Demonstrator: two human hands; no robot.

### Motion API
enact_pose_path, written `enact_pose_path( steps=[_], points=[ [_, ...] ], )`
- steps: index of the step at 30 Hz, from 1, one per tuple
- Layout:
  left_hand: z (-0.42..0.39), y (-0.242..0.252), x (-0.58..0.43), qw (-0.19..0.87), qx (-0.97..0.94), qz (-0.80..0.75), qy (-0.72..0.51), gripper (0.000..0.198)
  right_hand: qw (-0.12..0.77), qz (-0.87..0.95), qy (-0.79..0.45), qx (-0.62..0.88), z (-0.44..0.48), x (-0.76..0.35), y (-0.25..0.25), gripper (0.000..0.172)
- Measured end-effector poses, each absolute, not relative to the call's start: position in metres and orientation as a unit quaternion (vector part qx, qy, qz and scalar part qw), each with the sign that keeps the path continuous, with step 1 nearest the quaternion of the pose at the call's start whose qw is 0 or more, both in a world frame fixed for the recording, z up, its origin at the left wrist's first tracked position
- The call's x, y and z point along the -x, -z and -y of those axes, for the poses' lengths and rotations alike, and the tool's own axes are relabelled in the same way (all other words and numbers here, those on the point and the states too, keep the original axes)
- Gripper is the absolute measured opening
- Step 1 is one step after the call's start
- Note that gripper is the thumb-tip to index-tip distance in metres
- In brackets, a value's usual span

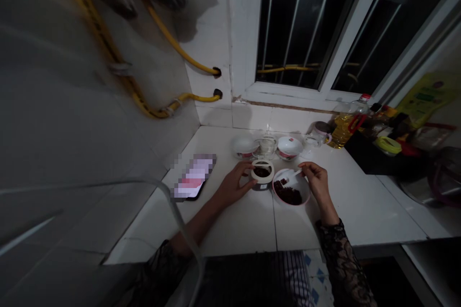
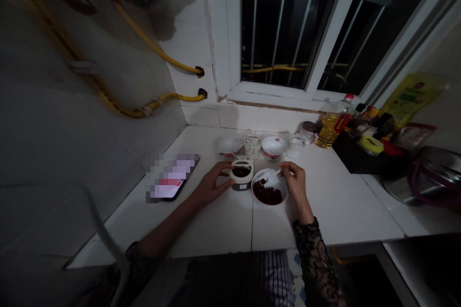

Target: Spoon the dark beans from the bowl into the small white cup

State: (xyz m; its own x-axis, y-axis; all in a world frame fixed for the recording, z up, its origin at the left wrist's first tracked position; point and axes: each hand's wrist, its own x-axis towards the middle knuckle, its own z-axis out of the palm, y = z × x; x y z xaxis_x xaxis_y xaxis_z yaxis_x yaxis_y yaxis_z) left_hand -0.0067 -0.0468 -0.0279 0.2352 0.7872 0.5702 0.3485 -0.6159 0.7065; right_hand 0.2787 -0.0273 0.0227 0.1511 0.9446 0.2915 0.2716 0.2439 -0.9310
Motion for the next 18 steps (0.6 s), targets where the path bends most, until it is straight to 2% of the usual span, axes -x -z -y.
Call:
enact_pose_path(
  steps=[8,18],
  points=[
    [0.046,0.0296,0.006,0.222,-0.752,-0.38,-0.491,0.032,0.542,0.57,-0.307,0.536,0.027,-0.2786,-0.0209,0.027],
    [0.0446,0.0306,0.0065,0.216,-0.753,-0.382,-0.491,0.031,0.575,0.513,-0.371,0.518,0.0248,-0.2769,-0.0272,0.022]
  ],
)
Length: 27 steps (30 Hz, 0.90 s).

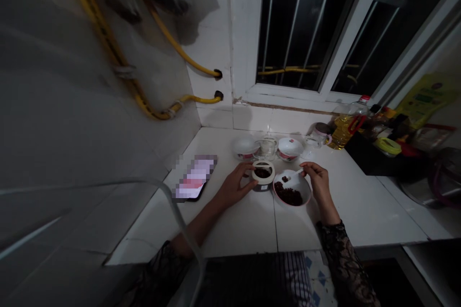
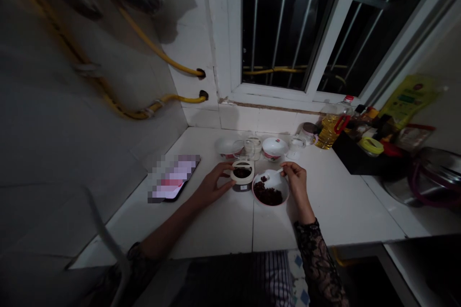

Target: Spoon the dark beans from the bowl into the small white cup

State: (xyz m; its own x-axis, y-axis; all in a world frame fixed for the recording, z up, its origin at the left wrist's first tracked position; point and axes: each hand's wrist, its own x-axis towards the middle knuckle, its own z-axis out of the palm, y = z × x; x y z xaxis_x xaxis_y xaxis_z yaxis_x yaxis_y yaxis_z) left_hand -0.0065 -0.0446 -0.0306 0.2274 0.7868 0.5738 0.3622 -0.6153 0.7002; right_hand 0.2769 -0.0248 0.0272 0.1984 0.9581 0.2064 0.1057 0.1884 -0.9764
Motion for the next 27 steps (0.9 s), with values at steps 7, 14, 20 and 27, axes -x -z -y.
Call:
enact_pose_path(
  steps=[7,14,20,27],
  points=[
    [0.044,0.033,0.007,0.21,-0.754,-0.379,-0.494,0.033,0.589,0.578,-0.297,0.481,0.024,-0.252,-0.044,0.023],
    [0.047,0.028,0.006,0.222,-0.755,-0.375,-0.49,0.032,0.483,0.823,0.036,0.296,0.036,-0.229,-0.05,0.024],
    [0.046,0.031,0.007,0.218,-0.756,-0.382,-0.485,0.033,0.483,0.792,0.066,0.368,0.037,-0.25,-0.052,0.025],
    [0.046,0.03,0.007,0.215,-0.755,-0.377,-0.491,0.032,0.387,0.8,0.0,0.459,0.023,-0.285,-0.037,0.021]
  ],
)
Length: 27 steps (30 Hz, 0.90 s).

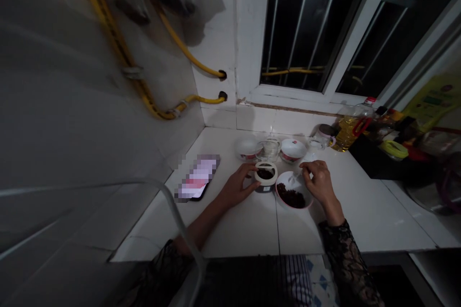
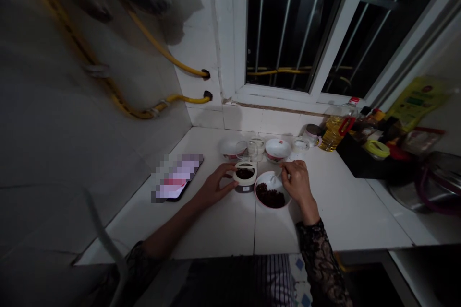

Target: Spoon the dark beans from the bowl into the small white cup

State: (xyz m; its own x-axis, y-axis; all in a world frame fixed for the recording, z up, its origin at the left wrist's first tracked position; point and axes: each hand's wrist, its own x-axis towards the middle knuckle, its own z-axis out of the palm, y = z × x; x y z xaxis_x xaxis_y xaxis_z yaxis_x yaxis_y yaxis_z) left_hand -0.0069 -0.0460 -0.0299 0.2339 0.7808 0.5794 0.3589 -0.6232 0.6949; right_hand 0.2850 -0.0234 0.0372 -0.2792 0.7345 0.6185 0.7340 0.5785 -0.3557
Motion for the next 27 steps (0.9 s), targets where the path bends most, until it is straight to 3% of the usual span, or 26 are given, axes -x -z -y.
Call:
enact_pose_path(
  steps=[5,19,24,27],
  points=[
    [0.047,0.029,0.007,0.216,-0.753,-0.383,-0.489,0.032,0.369,0.785,-0.099,0.487,0.026,-0.278,-0.021,0.023],
    [0.046,0.028,0.006,0.228,-0.75,-0.382,-0.49,0.031,0.504,0.587,-0.339,0.535,0.024,-0.276,-0.03,0.025],
    [0.045,0.031,0.006,0.224,-0.751,-0.383,-0.49,0.033,0.512,0.584,-0.332,0.535,0.023,-0.275,-0.024,0.026],
    [0.045,0.031,0.006,0.221,-0.751,-0.381,-0.492,0.032,0.5,0.616,-0.253,0.553,0.023,-0.279,-0.02,0.026]
  ],
)
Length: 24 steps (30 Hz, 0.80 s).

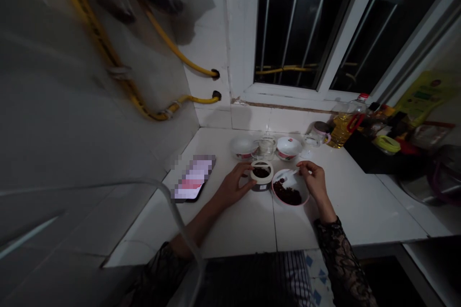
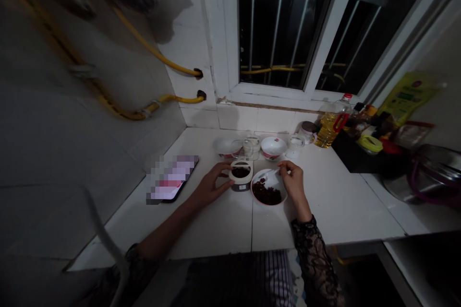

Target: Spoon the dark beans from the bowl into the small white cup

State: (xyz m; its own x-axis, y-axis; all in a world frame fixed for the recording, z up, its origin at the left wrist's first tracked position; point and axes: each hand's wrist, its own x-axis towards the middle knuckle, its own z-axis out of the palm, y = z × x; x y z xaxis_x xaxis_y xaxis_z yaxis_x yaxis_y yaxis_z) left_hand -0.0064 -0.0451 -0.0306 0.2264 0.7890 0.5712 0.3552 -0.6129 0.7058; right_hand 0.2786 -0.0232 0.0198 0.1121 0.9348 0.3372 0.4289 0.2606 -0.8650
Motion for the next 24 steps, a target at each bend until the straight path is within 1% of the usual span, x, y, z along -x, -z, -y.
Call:
enact_pose_path(
  steps=[3,4,6,12,20,24],
  points=[
    [0.046,0.03,0.006,0.222,-0.75,-0.38,-0.493,0.032,0.464,0.681,-0.125,0.552,0.023,-0.282,-0.017,0.024],
    [0.046,0.03,0.006,0.223,-0.75,-0.381,-0.492,0.032,0.45,0.7,-0.097,0.546,0.024,-0.282,-0.017,0.023],
    [0.045,0.031,0.006,0.224,-0.75,-0.384,-0.49,0.032,0.432,0.723,-0.077,0.533,0.024,-0.282,-0.016,0.024],
    [0.045,0.032,0.006,0.225,-0.751,-0.382,-0.489,0.032,0.414,0.744,-0.152,0.502,0.027,-0.276,-0.016,0.022],
    [0.046,0.029,0.006,0.223,-0.749,-0.378,-0.497,0.032,0.483,0.644,-0.252,0.537,0.026,-0.277,-0.023,0.026],
    [0.046,0.029,0.006,0.222,-0.752,-0.377,-0.493,0.031,0.508,0.601,-0.297,0.54,0.026,-0.275,-0.027,0.025]
  ],
)
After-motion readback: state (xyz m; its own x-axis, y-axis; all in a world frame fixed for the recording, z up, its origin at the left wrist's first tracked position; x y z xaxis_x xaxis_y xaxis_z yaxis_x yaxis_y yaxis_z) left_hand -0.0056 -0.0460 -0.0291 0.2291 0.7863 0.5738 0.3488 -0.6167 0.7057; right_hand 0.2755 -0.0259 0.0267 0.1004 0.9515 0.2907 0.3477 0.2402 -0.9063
